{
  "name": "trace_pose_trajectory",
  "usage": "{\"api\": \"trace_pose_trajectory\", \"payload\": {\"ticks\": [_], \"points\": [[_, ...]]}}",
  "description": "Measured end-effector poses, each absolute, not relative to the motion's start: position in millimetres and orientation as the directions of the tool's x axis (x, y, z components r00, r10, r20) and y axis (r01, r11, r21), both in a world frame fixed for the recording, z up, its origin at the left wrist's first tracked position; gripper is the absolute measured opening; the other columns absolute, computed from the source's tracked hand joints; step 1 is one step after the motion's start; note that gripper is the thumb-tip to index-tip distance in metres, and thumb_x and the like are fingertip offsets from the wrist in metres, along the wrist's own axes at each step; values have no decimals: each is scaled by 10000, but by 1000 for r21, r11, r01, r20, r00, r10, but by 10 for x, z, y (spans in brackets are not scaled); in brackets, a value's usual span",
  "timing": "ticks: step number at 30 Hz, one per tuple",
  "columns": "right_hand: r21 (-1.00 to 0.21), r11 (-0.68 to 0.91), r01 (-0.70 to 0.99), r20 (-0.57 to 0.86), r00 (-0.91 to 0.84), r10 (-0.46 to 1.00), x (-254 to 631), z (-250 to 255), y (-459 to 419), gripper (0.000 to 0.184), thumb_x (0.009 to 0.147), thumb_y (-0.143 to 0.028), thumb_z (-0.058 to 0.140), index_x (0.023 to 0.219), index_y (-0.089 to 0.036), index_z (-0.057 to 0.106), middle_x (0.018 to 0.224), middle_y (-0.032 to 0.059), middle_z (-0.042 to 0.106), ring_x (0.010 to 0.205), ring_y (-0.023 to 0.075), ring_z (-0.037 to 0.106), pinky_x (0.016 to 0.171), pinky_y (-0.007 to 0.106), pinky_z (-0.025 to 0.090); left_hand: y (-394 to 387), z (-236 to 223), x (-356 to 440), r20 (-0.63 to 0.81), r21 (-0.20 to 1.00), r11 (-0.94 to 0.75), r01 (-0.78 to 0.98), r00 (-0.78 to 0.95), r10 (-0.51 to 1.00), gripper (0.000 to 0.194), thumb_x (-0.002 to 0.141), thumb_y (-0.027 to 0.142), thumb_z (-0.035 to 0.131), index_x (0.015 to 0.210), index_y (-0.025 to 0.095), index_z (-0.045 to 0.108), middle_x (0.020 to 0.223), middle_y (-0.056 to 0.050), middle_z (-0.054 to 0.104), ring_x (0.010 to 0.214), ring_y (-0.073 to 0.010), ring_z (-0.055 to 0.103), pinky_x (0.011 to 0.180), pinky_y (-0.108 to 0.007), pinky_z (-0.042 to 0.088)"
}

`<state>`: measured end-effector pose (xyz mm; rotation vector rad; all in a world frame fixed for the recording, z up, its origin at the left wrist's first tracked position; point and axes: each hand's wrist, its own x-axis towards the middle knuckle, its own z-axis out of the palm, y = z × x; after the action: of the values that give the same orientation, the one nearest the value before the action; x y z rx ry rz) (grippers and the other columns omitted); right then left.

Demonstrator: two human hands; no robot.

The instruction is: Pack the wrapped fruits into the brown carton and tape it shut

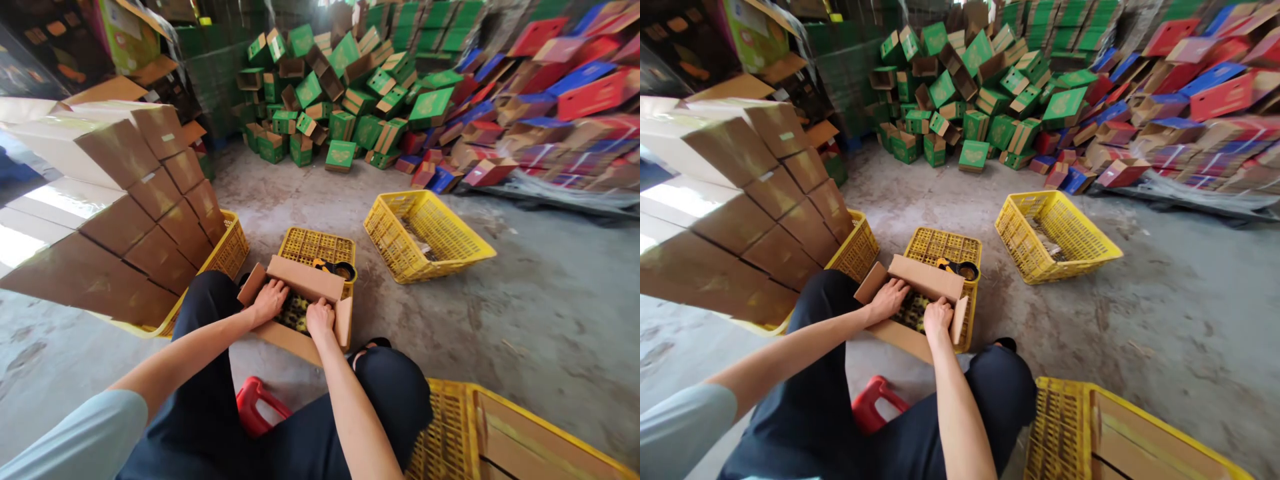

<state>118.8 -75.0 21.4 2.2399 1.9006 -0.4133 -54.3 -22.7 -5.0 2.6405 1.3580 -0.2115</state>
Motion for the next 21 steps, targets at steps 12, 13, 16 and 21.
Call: {"api": "trace_pose_trajectory", "payload": {"ticks": [12,13,16,21], "points": [[-124,-58,991,-455,-5,891,1243,379,-990,653,1020,-300,568,1621,-129,380,1627,252,429,1316,297,641,1056,322,484,-127,-112,-590,-365,61,-501,864,486,794,542,872,86,594,1408,36,536,1413,-322,497,1031,-327,740,876,-414,611],[-132,-54,990,-459,-13,888,1256,387,-989,660,1019,-313,572,1624,-134,377,1622,247,441,1322,287,640,1054,309,484,-119,-88,-569,-367,60,-502,863,487,793,525,871,90,610,1390,39,552,1384,-318,519,1028,-332,739,869,-416,614],[-138,-59,989,-428,-6,904,1281,399,-994,646,1008,-272,574,1615,-144,395,1633,234,431,1385,290,587,1076,318,475,-135,-1,-596,-367,55,-527,848,508,779,478,884,82,621,1361,64,587,1278,-277,597,1070,-326,723,900,-396,604],[-115,-74,991,-361,28,932,1289,313,-995,579,960,-212,606,1525,-117,517,1485,287,561,1290,342,640,1031,385,509,-195,50,-771,-373,15,-527,850,494,786,506,924,54,553,1429,79,544,1286,-275,606,1100,-317,713,944,-395,581]]}}
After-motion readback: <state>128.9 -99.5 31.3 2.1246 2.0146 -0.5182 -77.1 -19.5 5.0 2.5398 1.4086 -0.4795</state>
